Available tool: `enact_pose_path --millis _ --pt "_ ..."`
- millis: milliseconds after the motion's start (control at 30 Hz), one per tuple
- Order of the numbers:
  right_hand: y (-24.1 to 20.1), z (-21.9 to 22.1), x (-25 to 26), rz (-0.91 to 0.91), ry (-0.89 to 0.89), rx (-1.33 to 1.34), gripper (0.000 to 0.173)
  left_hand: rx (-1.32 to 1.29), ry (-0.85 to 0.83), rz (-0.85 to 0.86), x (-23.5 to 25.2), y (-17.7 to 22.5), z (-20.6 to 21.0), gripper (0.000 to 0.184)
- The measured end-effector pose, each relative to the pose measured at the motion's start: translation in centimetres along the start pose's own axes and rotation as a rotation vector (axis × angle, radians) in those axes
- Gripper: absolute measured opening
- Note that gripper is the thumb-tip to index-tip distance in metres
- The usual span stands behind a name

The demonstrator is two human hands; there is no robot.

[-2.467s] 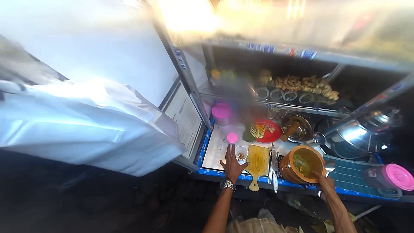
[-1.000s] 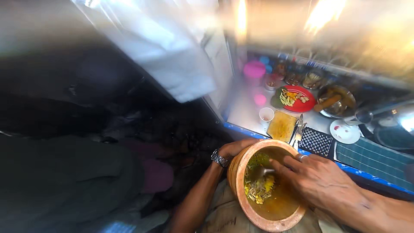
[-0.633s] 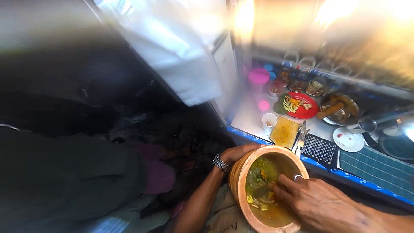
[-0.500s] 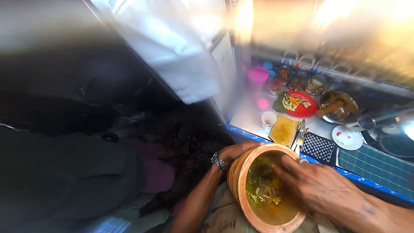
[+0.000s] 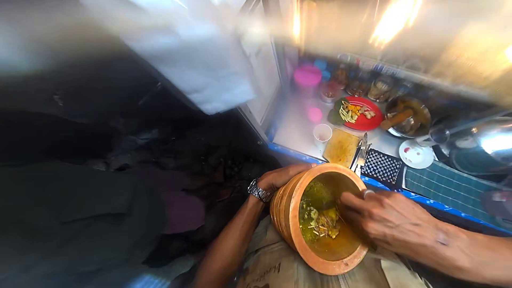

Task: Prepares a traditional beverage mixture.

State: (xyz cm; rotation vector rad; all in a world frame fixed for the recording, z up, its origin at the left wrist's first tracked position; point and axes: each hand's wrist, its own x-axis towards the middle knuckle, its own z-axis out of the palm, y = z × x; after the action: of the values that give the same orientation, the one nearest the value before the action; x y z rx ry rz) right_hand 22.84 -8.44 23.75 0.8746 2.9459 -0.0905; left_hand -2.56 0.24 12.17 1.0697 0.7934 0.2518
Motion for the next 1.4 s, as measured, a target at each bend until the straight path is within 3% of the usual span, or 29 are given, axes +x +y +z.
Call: enact_pose_path --millis 200,300,533,700,867,967,1233,1400 --pt "0.5 -1.0 -0.5 0.019 -0.017 -0.056 0.025 -0.021 -0.054 -0.006 1.0 -1.2 -0.9 0.043" --pt "0.9 -0.3 -0.4 -0.004 0.006 -0.095 0.023 -0.022 -0.058 -0.009 1.1 -0.9 -0.9 0.043" --pt "1.1 0.3 -1.5 -0.145 -0.047 0.138 0.017 -0.034 -0.034 -0.034 1.0 -1.2 -0.6 0.041" --pt "1.8 -0.2 -0.9 -0.092 -0.198 0.264 0.010 -0.032 -0.081 -0.047 1.1 -0.5 -0.3 0.043" --pt "1.3 0.5 -0.1 -0.006 -0.177 0.201 0.020 -0.077 -0.052 -0.056 1.0 -2.3 -0.9 0.042" --pt "1.3 0.3 0.4 -0.012 -0.217 0.292 0.019 -0.053 -0.062 -0.028 1.2 -2.1 -0.8 0.043" --pt "2.6 -0.8 1.5 0.029 -0.393 0.471 0.011 0.034 -0.007 -0.072 0.6 0.8 0.2 0.040" --pt "3.8 -1.6 2.5 0.073 -0.529 0.592 0.019 -0.038 -0.018 -0.096 0.6 0.8 0.5 0.037"
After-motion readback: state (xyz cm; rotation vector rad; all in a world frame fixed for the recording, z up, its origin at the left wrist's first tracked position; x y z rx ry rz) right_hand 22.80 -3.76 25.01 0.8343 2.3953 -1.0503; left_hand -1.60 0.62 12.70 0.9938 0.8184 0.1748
